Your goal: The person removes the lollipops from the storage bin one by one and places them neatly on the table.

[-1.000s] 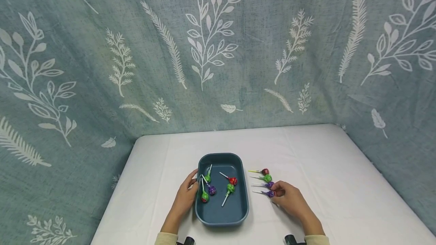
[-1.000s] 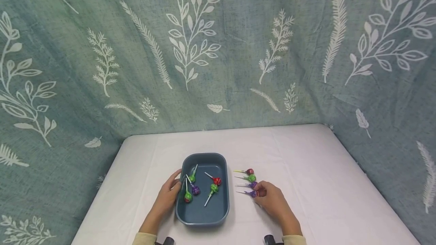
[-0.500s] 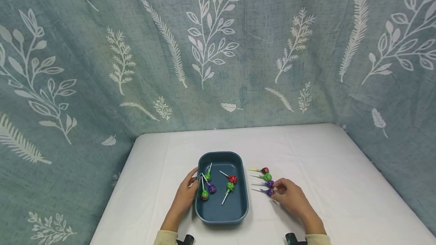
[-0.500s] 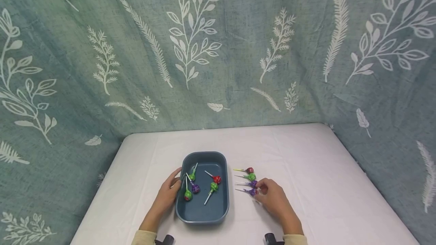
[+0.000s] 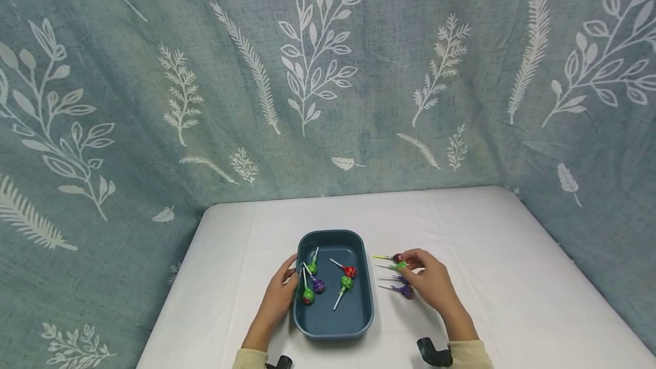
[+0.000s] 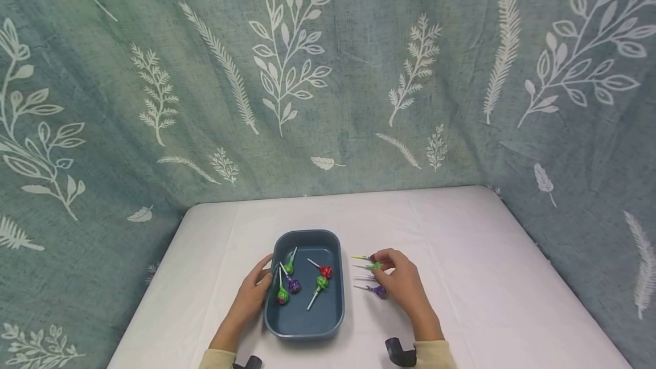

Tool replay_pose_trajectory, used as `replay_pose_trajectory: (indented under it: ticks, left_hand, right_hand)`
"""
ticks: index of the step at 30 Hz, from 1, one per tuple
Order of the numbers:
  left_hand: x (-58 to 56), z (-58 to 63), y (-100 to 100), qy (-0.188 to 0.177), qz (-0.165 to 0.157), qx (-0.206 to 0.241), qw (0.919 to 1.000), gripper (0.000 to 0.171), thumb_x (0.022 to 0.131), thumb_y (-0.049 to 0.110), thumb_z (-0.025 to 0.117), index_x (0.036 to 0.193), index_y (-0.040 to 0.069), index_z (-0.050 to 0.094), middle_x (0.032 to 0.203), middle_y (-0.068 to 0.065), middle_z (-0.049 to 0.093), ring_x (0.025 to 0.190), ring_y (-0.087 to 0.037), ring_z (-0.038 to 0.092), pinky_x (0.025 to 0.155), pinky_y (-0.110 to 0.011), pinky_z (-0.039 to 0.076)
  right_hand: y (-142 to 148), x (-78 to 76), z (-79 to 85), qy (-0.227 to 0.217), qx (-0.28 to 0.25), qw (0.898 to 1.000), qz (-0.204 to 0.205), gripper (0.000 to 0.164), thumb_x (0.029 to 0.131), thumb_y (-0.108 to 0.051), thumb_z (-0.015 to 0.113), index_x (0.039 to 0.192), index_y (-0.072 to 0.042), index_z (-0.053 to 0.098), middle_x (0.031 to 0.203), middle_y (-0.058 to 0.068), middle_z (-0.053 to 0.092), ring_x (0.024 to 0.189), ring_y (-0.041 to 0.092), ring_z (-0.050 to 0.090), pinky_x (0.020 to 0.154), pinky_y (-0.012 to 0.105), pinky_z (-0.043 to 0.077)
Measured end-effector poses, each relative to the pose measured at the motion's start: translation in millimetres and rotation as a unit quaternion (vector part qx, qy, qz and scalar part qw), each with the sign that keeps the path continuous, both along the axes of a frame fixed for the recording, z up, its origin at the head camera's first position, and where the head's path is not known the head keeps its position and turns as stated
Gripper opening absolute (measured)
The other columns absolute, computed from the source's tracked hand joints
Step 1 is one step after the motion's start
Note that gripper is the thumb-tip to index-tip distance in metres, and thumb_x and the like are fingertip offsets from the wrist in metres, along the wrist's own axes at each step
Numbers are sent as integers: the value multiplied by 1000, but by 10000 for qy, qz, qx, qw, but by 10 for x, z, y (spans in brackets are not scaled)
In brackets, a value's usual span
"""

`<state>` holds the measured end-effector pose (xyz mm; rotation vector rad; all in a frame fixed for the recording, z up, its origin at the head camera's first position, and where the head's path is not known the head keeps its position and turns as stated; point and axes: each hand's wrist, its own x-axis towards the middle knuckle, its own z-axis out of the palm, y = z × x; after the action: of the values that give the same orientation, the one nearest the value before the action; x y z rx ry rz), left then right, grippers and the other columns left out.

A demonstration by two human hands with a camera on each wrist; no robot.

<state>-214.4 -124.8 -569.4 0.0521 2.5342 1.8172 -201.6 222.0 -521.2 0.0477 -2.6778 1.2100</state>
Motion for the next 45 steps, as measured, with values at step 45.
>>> replay_pose_trajectory:
  ticks: [45]
  left_hand:
    - [-1,25,-23,7,-95,98,9999,50,103,13,48,153,12,46,142,-27,54,131,-41,52,105,-59,40]
  right_hand:
    - [-1444,-695,163,-833,20,9787,1878,28,93,-14,72,118,-3,69,109,9,69,99,24,66,84,43,54]
